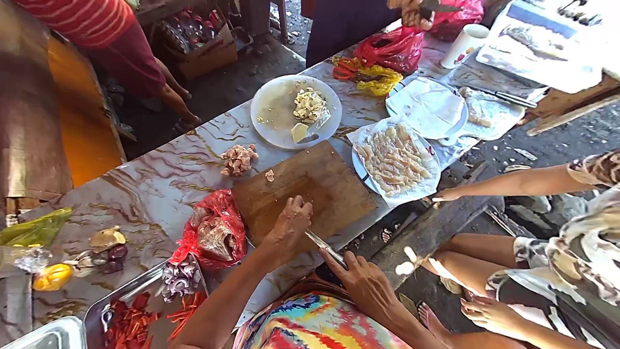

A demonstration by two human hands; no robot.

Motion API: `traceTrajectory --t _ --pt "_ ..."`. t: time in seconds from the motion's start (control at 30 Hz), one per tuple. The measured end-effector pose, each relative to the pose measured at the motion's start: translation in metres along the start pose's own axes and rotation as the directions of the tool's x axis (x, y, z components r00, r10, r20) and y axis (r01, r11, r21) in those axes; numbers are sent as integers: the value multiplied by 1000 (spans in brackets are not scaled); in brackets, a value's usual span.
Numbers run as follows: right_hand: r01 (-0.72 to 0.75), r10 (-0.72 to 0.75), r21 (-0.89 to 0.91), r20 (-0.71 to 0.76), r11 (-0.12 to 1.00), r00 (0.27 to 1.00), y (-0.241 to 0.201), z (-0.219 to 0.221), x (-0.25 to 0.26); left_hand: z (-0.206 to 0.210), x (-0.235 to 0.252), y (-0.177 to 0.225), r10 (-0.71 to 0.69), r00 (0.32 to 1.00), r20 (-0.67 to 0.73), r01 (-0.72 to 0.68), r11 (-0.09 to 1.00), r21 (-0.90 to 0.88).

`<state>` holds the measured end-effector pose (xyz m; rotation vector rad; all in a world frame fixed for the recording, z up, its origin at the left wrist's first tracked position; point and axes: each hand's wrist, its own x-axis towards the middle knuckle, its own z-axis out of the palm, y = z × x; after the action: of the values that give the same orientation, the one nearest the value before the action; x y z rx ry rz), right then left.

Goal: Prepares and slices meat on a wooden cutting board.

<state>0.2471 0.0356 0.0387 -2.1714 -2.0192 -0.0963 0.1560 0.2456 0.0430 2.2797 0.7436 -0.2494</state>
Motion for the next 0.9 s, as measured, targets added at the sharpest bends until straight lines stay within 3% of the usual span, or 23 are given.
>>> traceTrajectory --t 0.1,0.17,0.23,0.33,0.4,0.47,0.53,0.57,0.67,0.77,0.83,0.9 --pt "18 -19 60 7 998 1000 7 -22 -2 3 0 -5 15 999 -38 -14 1000 9" --pt "-21 1 169 115 985 993 15 -47 -3 5 -1 -8 7 998 -63 -10 999 -49" --pt "-106 17 320 268 941 963 26 -72 -1 -3 -2 -14 -16 994 -105 -10 970 -243" --pt "-185 20 450 346 874 938 44 -85 -1 -46 0 -35 -111 963 -247 -22 877 -480" --pt "-205 28 463 361 862 932 53 -84 -1 -79 9 -61 -196 867 -458 -26 900 -436" --pt "-210 28 477 359 853 933 59 -79 -1 -99 27 -95 -203 692 -693 -16 955 -296" --pt "-185 21 480 327 858 945 61 -76 2 -108 49 -126 -161 578 -800 58 986 -156" --pt "-177 19 477 317 861 948 61 -75 3 -105 60 -143 -164 598 -785 124 986 -111" --pt "-177 18 482 317 858 948 60 -76 7 -79 77 -177 -218 744 -632 224 972 -71" --pt "-182 26 505 301 844 953 65 -75 11 -80 59 -142 -287 699 -656 321 944 -71" --pt "-190 41 509 288 839 957 70 -72 12 -66 47 -116 -191 665 -722 247 969 -29" --pt "-195 49 502 288 843 956 74 -66 15 -50 40 -92 -185 790 -585 152 983 -105"
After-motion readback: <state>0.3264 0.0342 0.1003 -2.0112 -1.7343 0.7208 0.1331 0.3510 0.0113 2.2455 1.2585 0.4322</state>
